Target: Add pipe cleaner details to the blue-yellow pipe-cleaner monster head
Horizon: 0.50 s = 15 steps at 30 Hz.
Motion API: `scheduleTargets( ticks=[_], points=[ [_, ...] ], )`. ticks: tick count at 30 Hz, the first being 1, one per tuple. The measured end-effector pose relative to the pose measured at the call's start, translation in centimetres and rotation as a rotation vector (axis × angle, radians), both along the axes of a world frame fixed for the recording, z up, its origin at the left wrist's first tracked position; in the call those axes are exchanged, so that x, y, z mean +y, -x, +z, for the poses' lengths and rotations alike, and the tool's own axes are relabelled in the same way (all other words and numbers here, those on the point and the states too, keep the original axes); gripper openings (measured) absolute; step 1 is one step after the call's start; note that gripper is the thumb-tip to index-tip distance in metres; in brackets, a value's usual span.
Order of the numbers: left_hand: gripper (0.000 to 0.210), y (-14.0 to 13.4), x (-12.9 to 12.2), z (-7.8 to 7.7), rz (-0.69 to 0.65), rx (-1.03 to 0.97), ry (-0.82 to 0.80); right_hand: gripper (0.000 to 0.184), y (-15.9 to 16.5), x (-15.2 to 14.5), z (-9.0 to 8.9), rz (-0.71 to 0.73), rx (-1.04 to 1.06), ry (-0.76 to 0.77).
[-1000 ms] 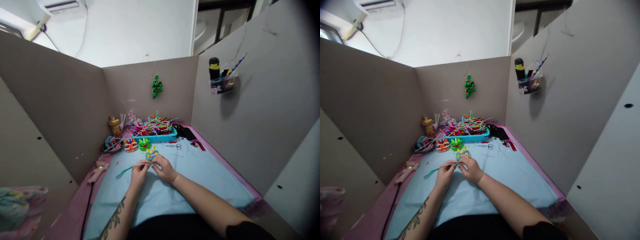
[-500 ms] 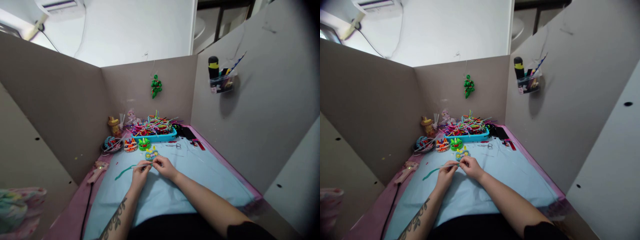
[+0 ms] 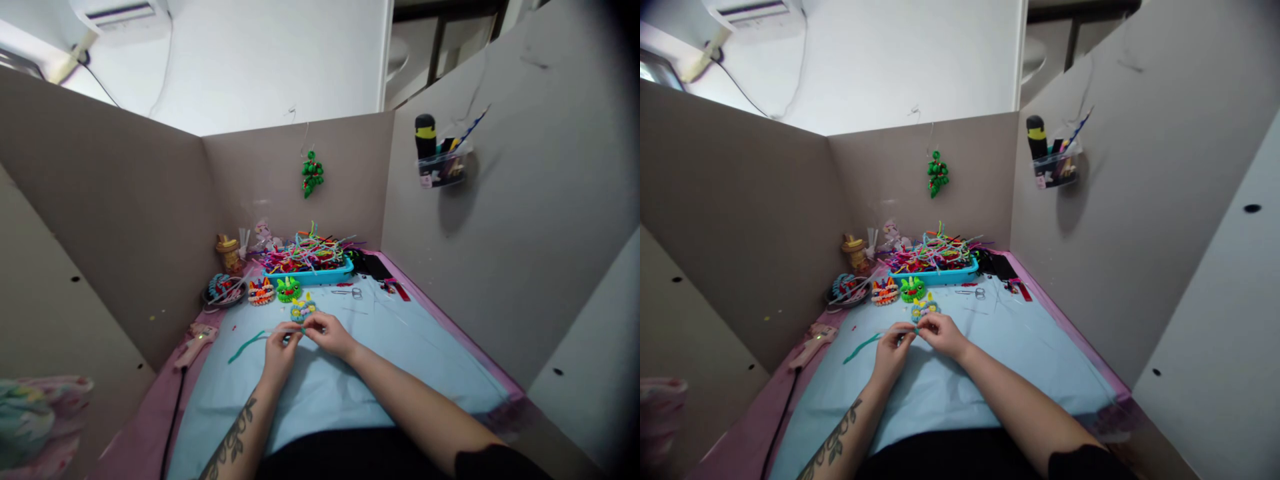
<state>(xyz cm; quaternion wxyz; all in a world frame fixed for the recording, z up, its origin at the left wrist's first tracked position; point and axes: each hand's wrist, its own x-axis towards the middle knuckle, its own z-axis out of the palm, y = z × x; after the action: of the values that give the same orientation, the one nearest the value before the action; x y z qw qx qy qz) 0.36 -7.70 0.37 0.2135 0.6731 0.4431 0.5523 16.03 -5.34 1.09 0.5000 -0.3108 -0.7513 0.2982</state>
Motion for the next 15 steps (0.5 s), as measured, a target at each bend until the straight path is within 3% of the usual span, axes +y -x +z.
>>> scheduleTargets(
  ticks=[9, 15],
  points=[
    [0.013, 0.02, 0.17, -0.31, 0.045, 0.013, 0.020, 0.009, -0.05, -0.14, 0.07, 0.005, -0.125, -0.195],
    [0.015, 0.10, 0.41, -0.49, 0.025, 0.075, 0.018, 0.011, 0.24, -0.15, -0.14, -0.036, -0.059, -0.149]
  ],
)
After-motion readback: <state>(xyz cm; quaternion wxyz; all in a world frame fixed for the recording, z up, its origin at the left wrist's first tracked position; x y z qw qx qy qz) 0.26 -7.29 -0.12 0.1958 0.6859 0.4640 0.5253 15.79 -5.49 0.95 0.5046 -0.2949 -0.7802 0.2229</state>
